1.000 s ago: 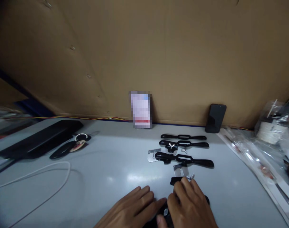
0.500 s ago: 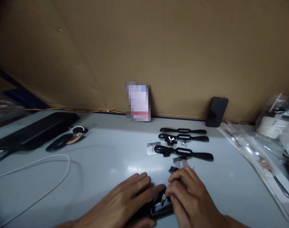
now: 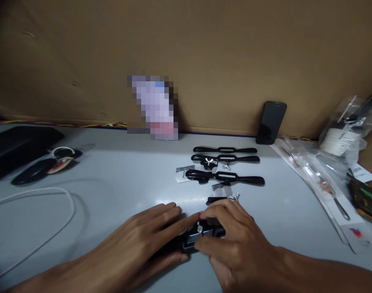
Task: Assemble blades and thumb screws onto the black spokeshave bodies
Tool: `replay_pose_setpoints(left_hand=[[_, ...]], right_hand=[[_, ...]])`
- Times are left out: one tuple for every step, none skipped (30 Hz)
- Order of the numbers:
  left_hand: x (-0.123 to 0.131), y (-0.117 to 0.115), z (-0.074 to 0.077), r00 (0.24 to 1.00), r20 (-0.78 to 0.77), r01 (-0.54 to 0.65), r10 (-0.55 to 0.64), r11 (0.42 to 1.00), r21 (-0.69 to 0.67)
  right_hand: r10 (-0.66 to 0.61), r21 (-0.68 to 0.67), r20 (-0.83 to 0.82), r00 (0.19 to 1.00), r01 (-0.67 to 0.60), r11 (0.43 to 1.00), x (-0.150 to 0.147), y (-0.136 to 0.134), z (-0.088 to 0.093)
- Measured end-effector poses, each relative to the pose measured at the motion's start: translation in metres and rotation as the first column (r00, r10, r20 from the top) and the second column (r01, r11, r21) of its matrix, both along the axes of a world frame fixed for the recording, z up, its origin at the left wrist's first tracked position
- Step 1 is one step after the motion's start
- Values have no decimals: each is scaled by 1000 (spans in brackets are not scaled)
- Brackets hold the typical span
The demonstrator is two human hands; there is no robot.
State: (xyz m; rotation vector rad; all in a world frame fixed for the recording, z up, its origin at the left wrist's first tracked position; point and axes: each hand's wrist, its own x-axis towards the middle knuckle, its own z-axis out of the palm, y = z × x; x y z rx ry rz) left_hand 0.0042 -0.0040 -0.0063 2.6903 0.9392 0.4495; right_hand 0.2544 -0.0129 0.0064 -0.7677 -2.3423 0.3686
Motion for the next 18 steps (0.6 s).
replay_pose_setpoints(left_hand=[[0,0,0,1000,-2,3,-3,1000,4],[0,0,0,1000,-3,7,-7,1000,10],[-1,0,-1,1000,-3,6,-6,1000,19],[-1,0,-1,1000,-1,4,-4,1000,29],[-1,0,-1,1000,4,0,0,999,40],[0,0,-1,1000,12,-5,5,999,51],[0,0,-2,1000,18,-9,8,998,58],[0,0,-2,1000,24,-11,9,998,63],[0,0,-2,1000,29,-11,9,997,70],[0,0,-2,1000,27,-14,13,997,74],[1,0,-1,1000,20,-17,16,997,76],[1,0,-1,1000,13,-18,17,997,77],[1,0,0,1000,6,-18,18,997,78],[1,0,0,1000,0,-19,19,997,80],[1,0,1,1000,-2,-17,18,996,82],[1,0,2,1000,-2,-15,15,996,86],[1,0,2,1000,-1,-12,12,996,89],[1,0,2,1000,-1,-13,13,996,91]], right_hand=[[-25,-10,-12,1000,25,1000,0,0,-1],[-59,-19,-12,998,59,998,0,0,-2],[-91,-21,-1,996,91,996,0,1,-2],[-107,-17,19,994,107,994,0,1,-2],[-104,-8,41,994,104,995,0,1,-2],[-83,2,57,995,83,997,0,1,-1],[-52,14,66,997,51,999,0,2,-1],[-20,22,66,998,18,1000,0,2,0],[5,29,58,998,-7,1000,1,2,1],[12,32,46,999,-13,999,1,3,1],[-1,33,29,1000,0,999,1,3,1],[-25,30,14,1000,25,999,1,3,1],[-53,26,6,999,53,998,1,4,1],[-74,25,8,997,74,997,1,4,1],[-74,32,18,997,73,997,1,4,2],[-54,41,35,998,52,998,1,4,2],[-23,51,53,998,20,998,1,4,3],[7,60,61,998,-11,998,1,4,3]])
